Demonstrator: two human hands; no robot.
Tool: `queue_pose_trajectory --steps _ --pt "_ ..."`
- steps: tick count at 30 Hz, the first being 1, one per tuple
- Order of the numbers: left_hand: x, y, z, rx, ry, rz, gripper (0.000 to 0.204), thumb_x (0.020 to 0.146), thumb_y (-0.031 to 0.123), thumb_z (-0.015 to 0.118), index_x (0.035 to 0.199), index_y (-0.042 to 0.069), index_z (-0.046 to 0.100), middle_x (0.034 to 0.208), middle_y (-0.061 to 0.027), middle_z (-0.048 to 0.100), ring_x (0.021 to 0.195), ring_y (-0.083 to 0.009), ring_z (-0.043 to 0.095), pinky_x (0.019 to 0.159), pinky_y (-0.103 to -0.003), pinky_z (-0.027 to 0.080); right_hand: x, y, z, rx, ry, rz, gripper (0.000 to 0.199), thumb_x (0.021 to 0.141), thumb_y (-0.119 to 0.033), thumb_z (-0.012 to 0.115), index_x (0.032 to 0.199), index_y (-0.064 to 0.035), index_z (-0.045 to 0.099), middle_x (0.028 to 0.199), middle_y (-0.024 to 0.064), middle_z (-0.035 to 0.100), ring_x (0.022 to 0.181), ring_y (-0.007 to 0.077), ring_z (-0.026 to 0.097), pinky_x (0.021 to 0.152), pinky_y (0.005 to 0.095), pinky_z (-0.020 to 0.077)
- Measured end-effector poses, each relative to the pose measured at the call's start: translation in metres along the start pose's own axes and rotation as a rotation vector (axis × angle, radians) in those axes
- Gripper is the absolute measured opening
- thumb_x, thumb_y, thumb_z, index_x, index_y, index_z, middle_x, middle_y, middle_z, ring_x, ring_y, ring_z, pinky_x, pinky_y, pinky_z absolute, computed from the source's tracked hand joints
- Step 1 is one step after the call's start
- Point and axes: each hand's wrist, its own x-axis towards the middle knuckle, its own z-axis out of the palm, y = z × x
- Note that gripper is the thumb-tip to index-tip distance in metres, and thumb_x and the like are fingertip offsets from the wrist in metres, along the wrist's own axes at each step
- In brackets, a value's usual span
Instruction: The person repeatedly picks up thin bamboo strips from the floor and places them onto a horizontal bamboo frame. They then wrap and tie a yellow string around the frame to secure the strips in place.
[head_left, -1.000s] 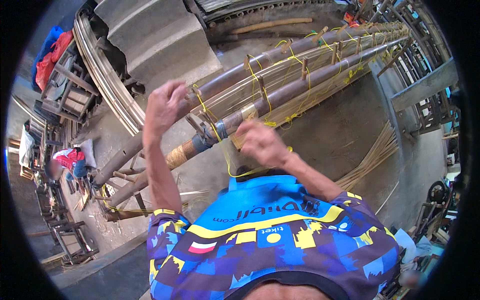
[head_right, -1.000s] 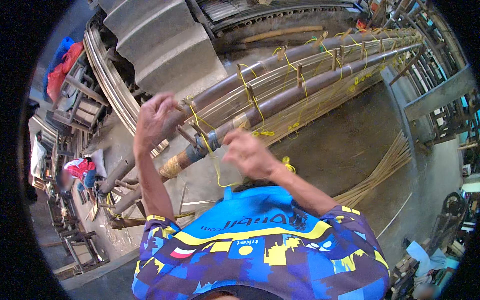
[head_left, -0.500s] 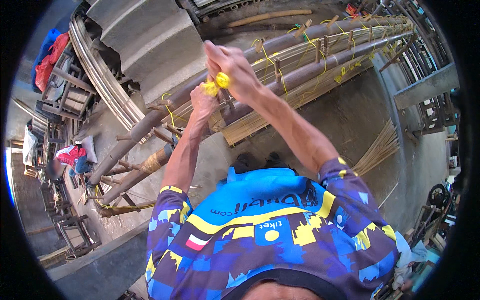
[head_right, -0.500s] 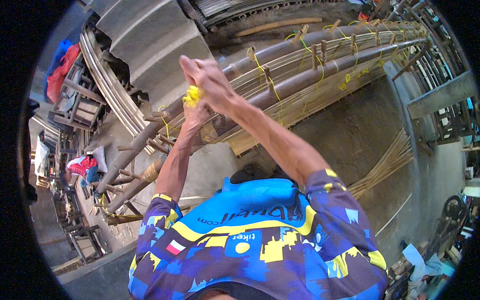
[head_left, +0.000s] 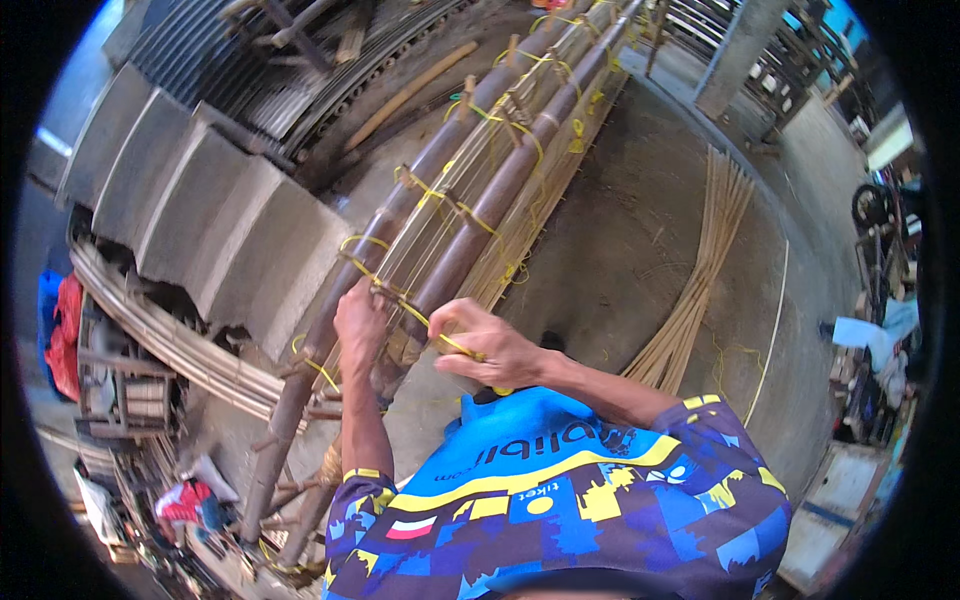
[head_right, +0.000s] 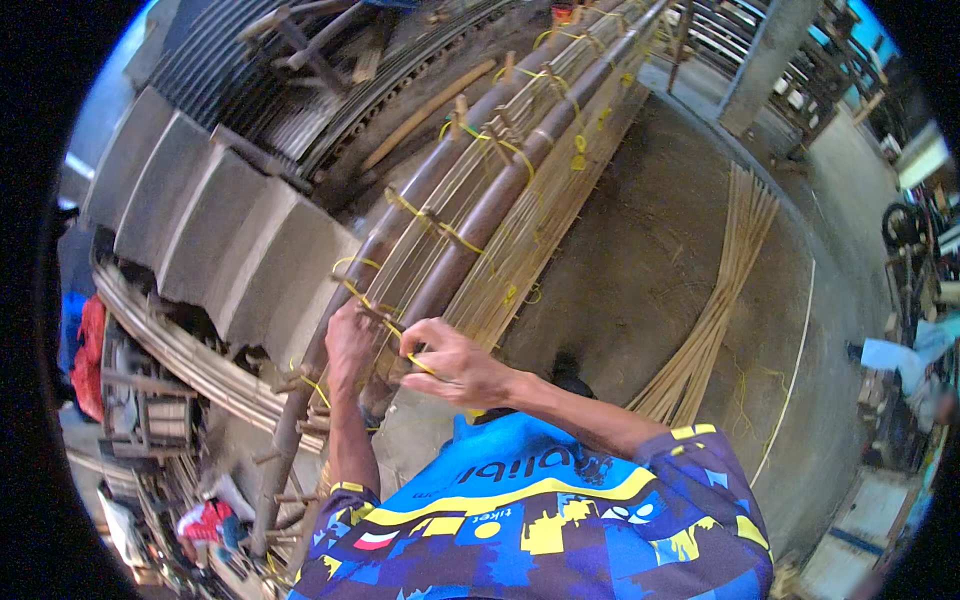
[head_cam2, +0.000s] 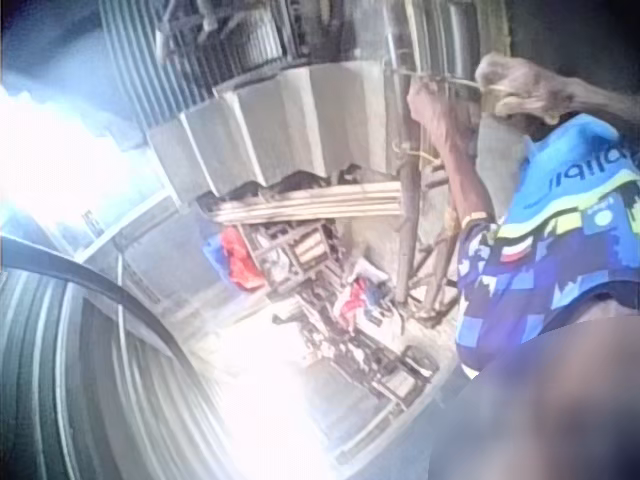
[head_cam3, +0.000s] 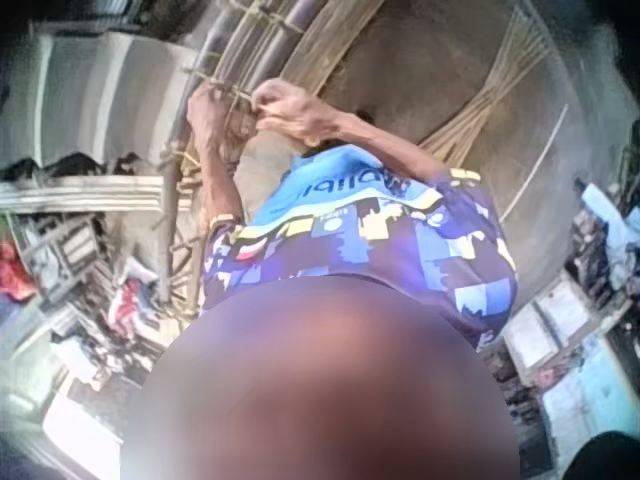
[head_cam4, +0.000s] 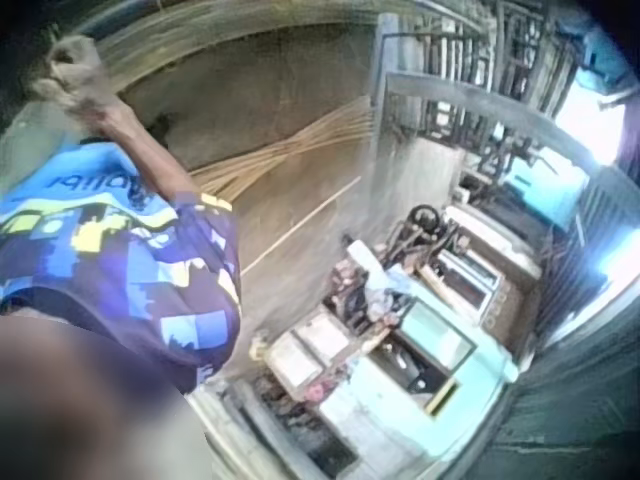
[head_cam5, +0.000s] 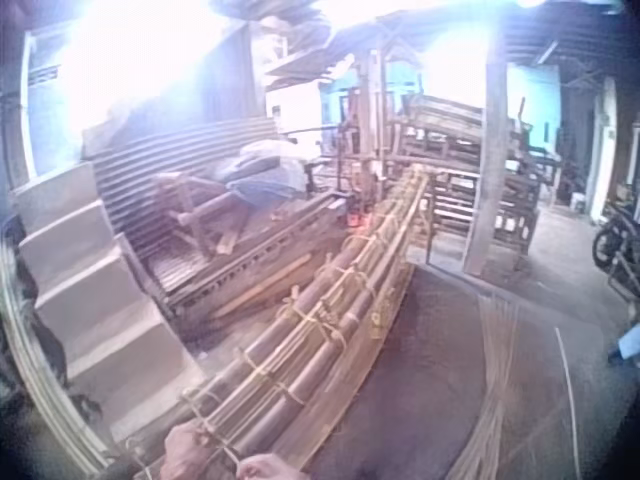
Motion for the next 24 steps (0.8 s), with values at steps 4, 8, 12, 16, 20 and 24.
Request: queue_pose_trajectory --steps 4,8,12,16,20,24 --pt "-0.01 0.014 -0.05 0.106 -0.108 0.001 0.029 0.081 0.027 0.055 0.104 0.011 0.058 0.088 -0.0159 0.062 0.085 -0.0305 0.06 0.071 -0.039 0.045 -0.052 -0.004 -0.069 0.601 -0.28 0.539 0.034 0.085 -0.028 0.053 0.064 -0.0008 0.05 0.072 0.0066 0.056 0.071 0.0193 0.054 0.065 0.032 0.0421" --pt "-0.01 0.054 -0.081 0.043 -0.065 0.002 0.031 0.083 0.025 0.053 0.106 0.004 0.057 0.092 -0.0154 0.062 0.085 -0.0253 0.061 0.075 -0.033 0.046 -0.149 0.012 -0.119 -0.054 -0.524 0.784 0.036 0.084 -0.034 0.053 0.066 -0.0039 0.058 0.057 0.0096 0.055 0.051 0.027 0.054 0.048 0.0367 0.0391" --pt "-0.005 0.122 -0.058 -0.057 -0.044 0.193 0.032 0.083 0.024 0.053 0.107 0.003 0.056 0.093 -0.015 0.063 0.085 -0.0234 0.061 0.075 -0.031 0.046 -0.222 0.008 -0.173 -0.461 -0.481 0.902 0.047 0.081 -0.049 0.048 0.061 -0.0069 0.056 0.058 0.0165 0.053 0.052 0.0333 0.053 0.05 0.0415 0.0404" --pt "-0.004 0.188 0.02 -0.003 -0.434 0.272 0.037 0.082 0.022 0.057 0.11 -0.001 0.052 0.097 -0.017 0.061 0.089 -0.0224 0.06 0.077 -0.03 0.046 -0.234 0.021 -0.184 -0.336 -0.362 0.864 0.042 0.082 -0.047 0.048 0.076 -0.0059 0.057 0.061 0.0164 0.05 0.06 0.033 0.053 0.057 0.0389 0.0426" --pt "-0.011 0.222 0.139 -0.167 -0.903 0.479 0.038 0.083 0.024 0.055 0.111 -0.002 0.052 0.101 -0.0177 0.06 0.093 -0.023 0.059 0.08 -0.031 0.045 -0.231 0.066 -0.167 -0.19 0.047 0.827 0.038 0.084 -0.038 0.047 0.098 -0.0037 0.057 0.094 0.0174 0.054 0.09 0.0315 0.052 0.079 0.0378 0.0422" --pt "-0.044 0.194 0.235 0.067 -0.991 0.416 0.05 0.079 0.031 0.056 0.115 -0.003 0.047 0.107 -0.0231 0.055 0.101 -0.0342 0.053 0.085 -0.038 0.043 -0.281 0.078 -0.171 -0.264 -0.145 1.35 0.048 0.082 -0.044 0.049 0.108 -0.0046 0.056 0.107 0.0162 0.055 0.102 0.0321 0.051 0.085 0.04 0.0415"
